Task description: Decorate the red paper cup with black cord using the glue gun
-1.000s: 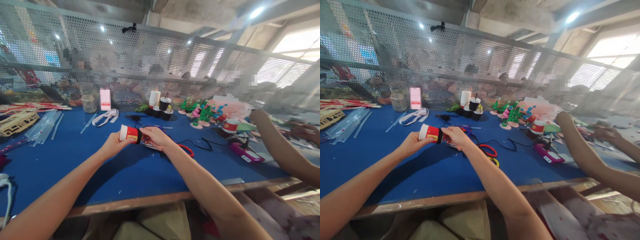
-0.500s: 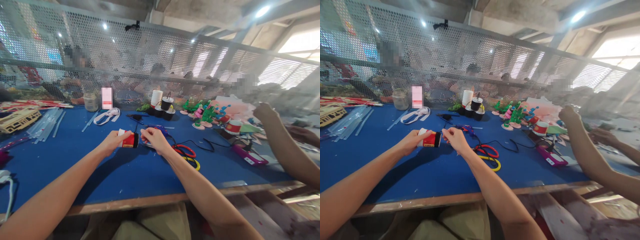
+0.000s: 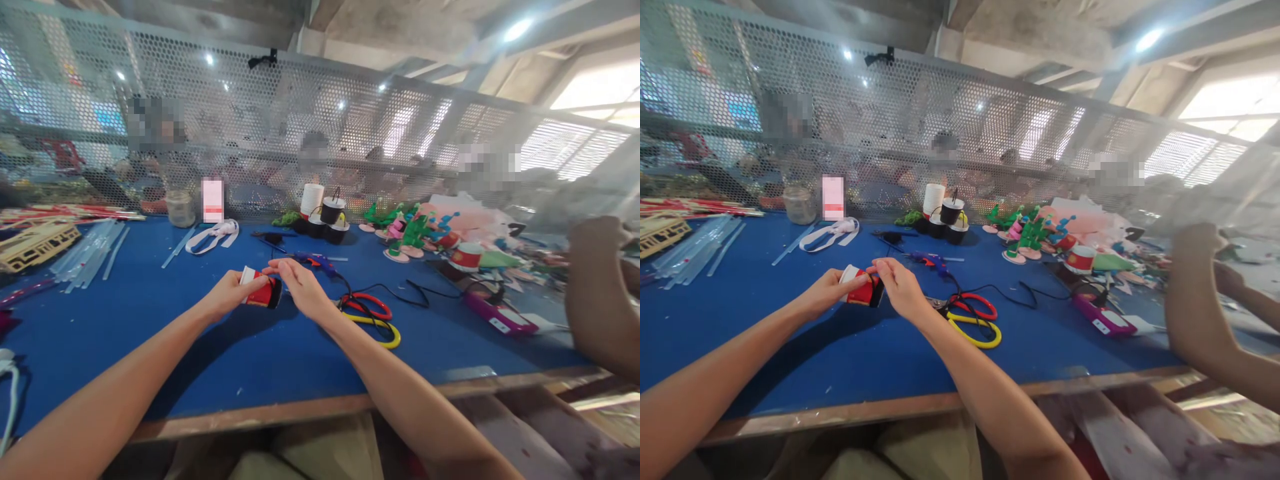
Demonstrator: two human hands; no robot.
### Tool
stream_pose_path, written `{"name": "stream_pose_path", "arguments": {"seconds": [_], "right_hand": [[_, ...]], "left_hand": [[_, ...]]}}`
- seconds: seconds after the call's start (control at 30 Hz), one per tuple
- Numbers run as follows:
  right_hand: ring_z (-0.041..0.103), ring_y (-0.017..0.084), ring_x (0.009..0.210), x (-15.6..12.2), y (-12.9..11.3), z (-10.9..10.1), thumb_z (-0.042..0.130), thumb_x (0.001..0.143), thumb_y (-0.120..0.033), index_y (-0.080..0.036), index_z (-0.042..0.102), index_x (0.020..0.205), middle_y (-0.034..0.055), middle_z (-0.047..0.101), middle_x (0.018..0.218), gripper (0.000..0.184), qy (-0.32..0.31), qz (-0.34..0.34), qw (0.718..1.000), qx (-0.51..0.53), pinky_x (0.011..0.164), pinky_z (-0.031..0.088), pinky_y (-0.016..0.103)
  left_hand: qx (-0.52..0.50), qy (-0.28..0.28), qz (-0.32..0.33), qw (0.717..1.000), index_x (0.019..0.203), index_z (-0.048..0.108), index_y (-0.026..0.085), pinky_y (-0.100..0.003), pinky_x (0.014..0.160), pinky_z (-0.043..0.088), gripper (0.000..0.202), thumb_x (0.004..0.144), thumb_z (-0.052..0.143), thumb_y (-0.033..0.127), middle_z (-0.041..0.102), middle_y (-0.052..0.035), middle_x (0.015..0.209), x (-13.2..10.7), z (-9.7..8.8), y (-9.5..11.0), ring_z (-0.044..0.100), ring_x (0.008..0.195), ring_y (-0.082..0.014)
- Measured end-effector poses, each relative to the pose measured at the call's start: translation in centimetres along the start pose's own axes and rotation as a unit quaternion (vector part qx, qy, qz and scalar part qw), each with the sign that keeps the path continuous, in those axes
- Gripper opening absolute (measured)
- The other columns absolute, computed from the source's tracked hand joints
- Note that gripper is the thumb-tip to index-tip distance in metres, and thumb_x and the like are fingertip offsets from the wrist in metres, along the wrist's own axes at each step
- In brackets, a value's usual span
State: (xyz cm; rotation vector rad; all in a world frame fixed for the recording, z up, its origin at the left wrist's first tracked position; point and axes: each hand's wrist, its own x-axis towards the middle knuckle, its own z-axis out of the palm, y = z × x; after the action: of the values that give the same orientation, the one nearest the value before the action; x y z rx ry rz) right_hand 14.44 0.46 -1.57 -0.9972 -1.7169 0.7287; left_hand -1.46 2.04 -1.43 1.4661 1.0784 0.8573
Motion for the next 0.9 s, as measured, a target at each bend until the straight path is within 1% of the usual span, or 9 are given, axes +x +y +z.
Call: {"name": "stream_pose_path", "arguments": {"seconds": [0.13, 0.23, 0.43, 0.53, 0.63, 0.73, 0.8, 0.83, 0.9], "right_hand": [[0.058, 0.017, 0.094, -0.3, -0.4, 0.3, 0.033, 0.085, -0.046, -0.016, 0.053, 0.098, 0.0100, 0.065, 0.097, 0.038, -0.021, -0.020, 0.999, 0.038, 0.086, 0.042, 0.032], [0.057, 0.016, 0.096, -0.6, -0.8, 0.3, 0.034, 0.085, -0.047, -0.016, 0.053, 0.101, 0.0099, 0.063, 0.101, 0.040, -0.029, -0.028, 0.998, 0.043, 0.087, 0.041, 0.031], [0.058, 0.013, 0.096, -1.0, -1.2, 0.7, 0.034, 0.085, -0.044, -0.020, 0.051, 0.101, 0.0069, 0.062, 0.102, 0.033, -0.041, -0.027, 0.995, 0.082, 0.086, 0.042, 0.028], [0.061, 0.014, 0.089, -0.2, -0.8, 0.0, 0.037, 0.084, -0.041, -0.019, 0.052, 0.095, 0.0071, 0.062, 0.098, 0.029, -0.016, -0.024, 0.996, 0.079, 0.081, 0.044, 0.028], [0.063, 0.015, 0.076, 1.5, -0.1, -2.8, 0.046, 0.079, -0.035, -0.016, 0.052, 0.084, 0.0071, 0.064, 0.083, 0.021, 0.072, 0.024, 0.997, -0.012, 0.072, 0.047, 0.029], [0.061, 0.018, 0.071, 3.2, 1.1, -6.7, 0.048, 0.076, -0.031, -0.016, 0.054, 0.076, 0.0065, 0.064, 0.072, 0.017, 0.163, 0.102, 0.962, -0.196, 0.070, 0.045, 0.031], [0.060, 0.021, 0.080, 3.8, 2.2, -8.6, 0.051, 0.072, -0.025, -0.017, 0.054, 0.067, 0.0081, 0.064, 0.075, 0.011, 0.134, 0.156, 0.924, -0.324, 0.072, 0.043, 0.032], [0.060, 0.023, 0.080, 3.9, 2.9, -9.2, 0.054, 0.069, -0.024, -0.018, 0.053, 0.060, 0.0082, 0.063, 0.072, 0.012, 0.084, 0.197, 0.908, -0.360, 0.070, 0.042, 0.032], [0.061, 0.025, 0.069, 3.9, 4.3, -9.5, 0.063, 0.059, -0.021, -0.019, 0.046, 0.044, 0.0073, 0.059, 0.055, 0.022, 0.041, 0.228, 0.903, -0.363, 0.062, 0.042, 0.031]], "left_hand": [[-0.007, -0.010, 0.006, 1.000, 0.066, 0.064, 0.010, -0.022, 0.051, 0.034, 0.041, 0.058, 0.065, 0.050, 0.055, 0.0004, 0.052, 0.1, 0.1, -0.1, 0.045, 0.049, -0.0087], [-0.025, -0.001, -0.003, 1.000, 0.065, 0.062, 0.011, -0.022, 0.052, 0.035, 0.040, 0.056, 0.066, 0.050, 0.055, 0.0010, 0.053, -0.2, 0.5, 0.3, 0.046, 0.050, -0.0089], [-0.017, 0.009, -0.023, 1.000, 0.057, 0.059, 0.011, -0.022, 0.049, 0.032, 0.035, 0.050, 0.070, 0.044, 0.054, 0.0018, 0.048, -0.7, 1.0, 1.0, 0.044, 0.046, -0.0088], [-0.005, 0.018, -0.017, 1.000, 0.058, 0.061, 0.012, -0.022, 0.049, 0.032, 0.033, 0.054, 0.067, 0.044, 0.054, 0.0016, 0.048, -0.5, 1.0, 0.8, 0.044, 0.045, -0.0089], [0.013, 0.032, -0.016, 0.999, 0.059, 0.062, 0.012, -0.022, 0.049, 0.034, 0.033, 0.056, 0.065, 0.044, 0.056, 0.0006, 0.049, -0.3, 0.8, 0.6, 0.046, 0.046, -0.0095], [0.042, 0.043, -0.007, 0.998, 0.060, 0.063, 0.012, -0.022, 0.049, 0.035, 0.031, 0.058, 0.063, 0.042, 0.056, 0.0006, 0.049, -0.2, 0.7, 0.5, 0.047, 0.046, -0.0100], [0.065, 0.043, 0.000, 0.997, 0.060, 0.063, 0.012, -0.022, 0.049, 0.034, 0.030, 0.059, 0.062, 0.041, 0.054, 0.0013, 0.048, -0.2, 0.6, 0.5, 0.046, 0.046, -0.0100], [0.076, 0.043, 0.002, 0.996, 0.059, 0.063, 0.012, -0.022, 0.049, 0.033, 0.029, 0.059, 0.062, 0.041, 0.053, 0.0018, 0.047, -0.1, 0.6, 0.5, 0.045, 0.046, -0.0099], [0.095, 0.042, 0.003, 0.995, 0.056, 0.061, 0.012, -0.022, 0.048, 0.032, 0.029, 0.059, 0.061, 0.041, 0.050, 0.0029, 0.045, -0.2, 0.5, 0.5, 0.043, 0.045, -0.0092]]}}
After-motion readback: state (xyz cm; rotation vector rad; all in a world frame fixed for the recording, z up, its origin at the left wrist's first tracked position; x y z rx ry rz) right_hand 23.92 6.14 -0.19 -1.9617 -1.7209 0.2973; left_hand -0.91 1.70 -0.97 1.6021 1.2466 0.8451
